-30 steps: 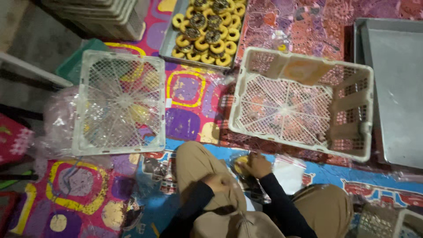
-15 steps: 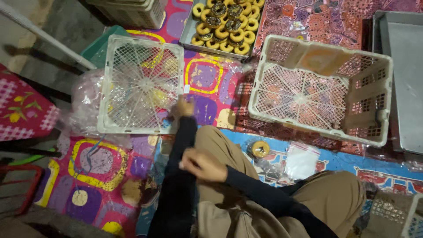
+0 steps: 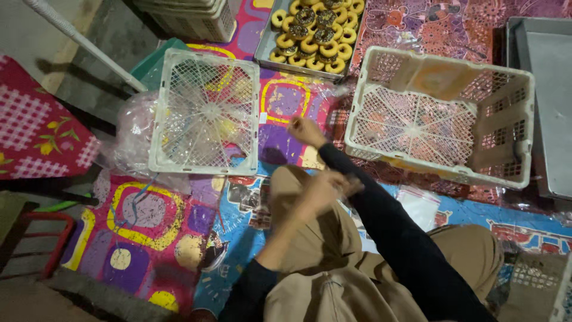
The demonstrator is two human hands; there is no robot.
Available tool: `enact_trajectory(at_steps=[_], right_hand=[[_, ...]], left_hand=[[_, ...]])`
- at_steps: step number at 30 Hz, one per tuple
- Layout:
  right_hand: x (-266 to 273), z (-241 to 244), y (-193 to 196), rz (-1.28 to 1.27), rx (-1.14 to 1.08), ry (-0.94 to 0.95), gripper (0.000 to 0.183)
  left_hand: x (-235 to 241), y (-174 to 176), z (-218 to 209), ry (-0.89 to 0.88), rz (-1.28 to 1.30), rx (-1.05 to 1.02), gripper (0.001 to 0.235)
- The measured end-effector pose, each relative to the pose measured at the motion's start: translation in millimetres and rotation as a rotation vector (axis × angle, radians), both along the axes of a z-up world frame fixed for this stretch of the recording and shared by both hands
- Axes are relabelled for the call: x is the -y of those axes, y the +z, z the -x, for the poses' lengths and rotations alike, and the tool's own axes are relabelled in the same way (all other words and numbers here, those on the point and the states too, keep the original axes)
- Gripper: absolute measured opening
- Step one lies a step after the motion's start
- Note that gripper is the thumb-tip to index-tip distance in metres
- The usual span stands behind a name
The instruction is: The person sits on the floor and packages donuts one by one into small plastic bags. They pick donuts from a metal tray, place them into bags, and set the filled bags into a white plastic basket.
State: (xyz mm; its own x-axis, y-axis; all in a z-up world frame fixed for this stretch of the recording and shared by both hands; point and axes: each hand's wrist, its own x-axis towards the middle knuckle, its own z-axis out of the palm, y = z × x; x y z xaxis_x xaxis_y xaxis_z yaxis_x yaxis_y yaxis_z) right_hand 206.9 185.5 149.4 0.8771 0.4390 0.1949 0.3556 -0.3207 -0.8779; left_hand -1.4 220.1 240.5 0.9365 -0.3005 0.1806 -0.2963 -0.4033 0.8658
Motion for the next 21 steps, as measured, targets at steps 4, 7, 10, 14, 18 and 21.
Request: enact_trajectory(at_steps=[4, 7, 10, 14, 18, 21], right_hand=[[31, -73, 20, 0.214, -0.007, -0.141, 0.027], [101, -99, 50, -0.145, -0.164, -0.186, 0.024], [161, -107, 73, -1.383, -0.684, -0.393, 0.034], [210, -95, 114, -1.191, -0.666, -0.445, 0.013], [236, -57, 125, -0.658, -0.395, -0.385, 0.011], [253, -55, 118, -0.436, -0.343, -0.327, 0.015]], left_hand=[[61, 72, 73, -0.287, 0.506, 0.248, 0.051], [56, 97, 124, -0.703, 0.274, -0.053, 0.029], [59, 68, 138, -0.753, 0.282, -0.122, 0.031], [64, -29, 35, -0.66, 0.86, -0.309, 0.044], [21, -132, -141, 0.215, 0.669, -0.598, 0.031], [8, -180, -264, 0.42, 0.784, -0.721, 0.024]])
